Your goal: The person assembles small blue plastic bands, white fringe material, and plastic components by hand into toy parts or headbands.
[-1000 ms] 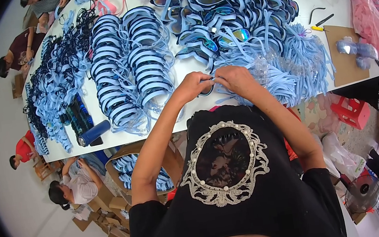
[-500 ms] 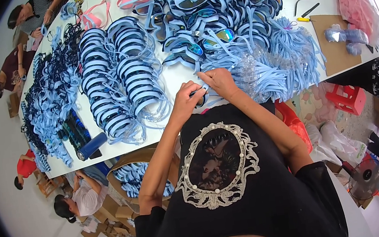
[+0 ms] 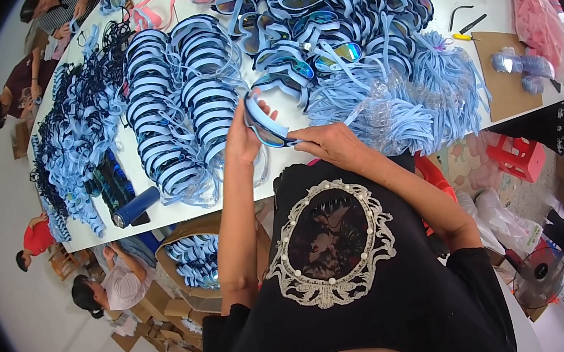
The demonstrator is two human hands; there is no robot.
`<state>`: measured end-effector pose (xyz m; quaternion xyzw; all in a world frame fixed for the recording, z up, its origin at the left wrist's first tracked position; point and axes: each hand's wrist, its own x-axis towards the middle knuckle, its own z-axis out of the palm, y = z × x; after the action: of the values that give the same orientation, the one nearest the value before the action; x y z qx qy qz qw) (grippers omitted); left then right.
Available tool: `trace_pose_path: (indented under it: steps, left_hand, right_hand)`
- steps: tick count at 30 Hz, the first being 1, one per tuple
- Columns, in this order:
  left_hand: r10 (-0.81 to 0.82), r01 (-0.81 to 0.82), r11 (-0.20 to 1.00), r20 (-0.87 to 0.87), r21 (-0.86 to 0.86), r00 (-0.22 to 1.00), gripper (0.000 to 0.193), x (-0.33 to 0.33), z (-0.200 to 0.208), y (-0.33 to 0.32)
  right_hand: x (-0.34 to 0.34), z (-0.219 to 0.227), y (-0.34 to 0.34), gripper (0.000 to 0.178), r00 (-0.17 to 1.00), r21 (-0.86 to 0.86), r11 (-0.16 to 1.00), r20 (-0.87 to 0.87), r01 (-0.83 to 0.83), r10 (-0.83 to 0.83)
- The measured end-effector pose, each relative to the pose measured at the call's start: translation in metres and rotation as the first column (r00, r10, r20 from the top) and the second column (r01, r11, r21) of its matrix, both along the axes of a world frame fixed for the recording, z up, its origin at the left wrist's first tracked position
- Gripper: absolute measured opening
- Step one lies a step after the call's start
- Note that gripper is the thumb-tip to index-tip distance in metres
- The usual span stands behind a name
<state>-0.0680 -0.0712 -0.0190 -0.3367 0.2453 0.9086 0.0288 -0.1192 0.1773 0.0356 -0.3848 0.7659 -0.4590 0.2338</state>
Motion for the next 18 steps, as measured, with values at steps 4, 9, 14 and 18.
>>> trace_pose_path:
  steps: [4,9,14,18]
  left_hand:
    - [0.028,-0.028,1.000,-0.029,-0.009,0.999,0.034,0.002,0.033,-0.030]
    - [0.083,-0.119,0.984,-0.250,-0.132,0.965,0.020,0.033,0.088,-0.097]
    - [0.188,-0.238,0.957,-0.272,-0.165,0.944,0.018,0.058,0.116,-0.165]
    - [0.177,-0.245,0.943,-0.286,-0.225,0.942,0.020,0.087,0.096,-0.195]
  right_hand:
    - [-0.004,-0.006,-0.005,0.031,1.000,-0.008,1.000,0.010,0.005,-0.004]
    - [-0.052,-0.038,0.025,0.033,0.936,-0.052,0.993,-0.333,0.103,-0.114]
    - [-0.091,-0.052,0.097,0.033,0.982,0.031,0.993,-0.157,0.114,-0.108]
    - [-0.107,-0.048,0.126,0.026,0.968,0.076,0.991,-0.233,0.110,-0.089]
